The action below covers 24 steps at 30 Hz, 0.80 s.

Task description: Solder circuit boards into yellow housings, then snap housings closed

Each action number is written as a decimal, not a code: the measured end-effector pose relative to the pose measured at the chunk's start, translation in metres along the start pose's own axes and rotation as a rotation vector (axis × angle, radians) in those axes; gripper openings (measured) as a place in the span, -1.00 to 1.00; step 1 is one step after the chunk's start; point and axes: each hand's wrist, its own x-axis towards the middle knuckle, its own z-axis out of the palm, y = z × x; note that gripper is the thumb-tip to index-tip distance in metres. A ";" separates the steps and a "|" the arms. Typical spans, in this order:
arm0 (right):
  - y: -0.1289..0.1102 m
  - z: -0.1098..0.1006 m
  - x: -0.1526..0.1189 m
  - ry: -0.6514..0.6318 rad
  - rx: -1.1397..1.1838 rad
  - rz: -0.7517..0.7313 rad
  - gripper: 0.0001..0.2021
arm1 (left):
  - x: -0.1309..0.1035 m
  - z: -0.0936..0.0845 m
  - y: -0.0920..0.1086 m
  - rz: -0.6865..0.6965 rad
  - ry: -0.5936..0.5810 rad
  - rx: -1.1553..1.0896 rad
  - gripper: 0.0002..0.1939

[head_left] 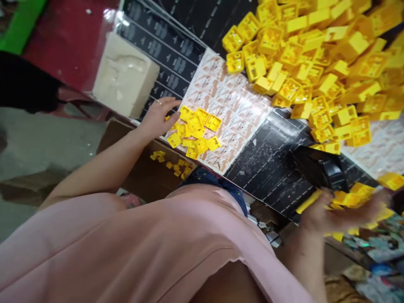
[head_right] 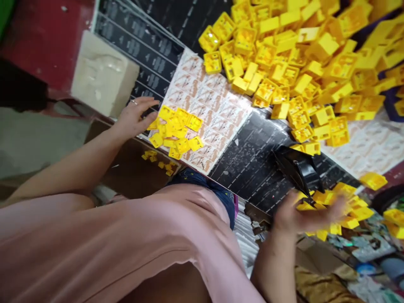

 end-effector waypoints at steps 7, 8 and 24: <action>-0.166 0.183 -0.001 -0.838 0.130 -0.723 -0.04 | 0.005 0.017 -0.031 -0.006 -0.025 -0.144 -0.24; -0.173 0.196 0.004 -0.886 0.103 -0.763 -0.01 | 0.007 0.023 -0.033 -0.005 -0.032 -0.145 -0.25; -0.281 0.220 -0.115 -1.303 0.393 -1.118 -0.05 | -0.140 0.011 -0.070 -0.472 0.163 -0.529 -0.71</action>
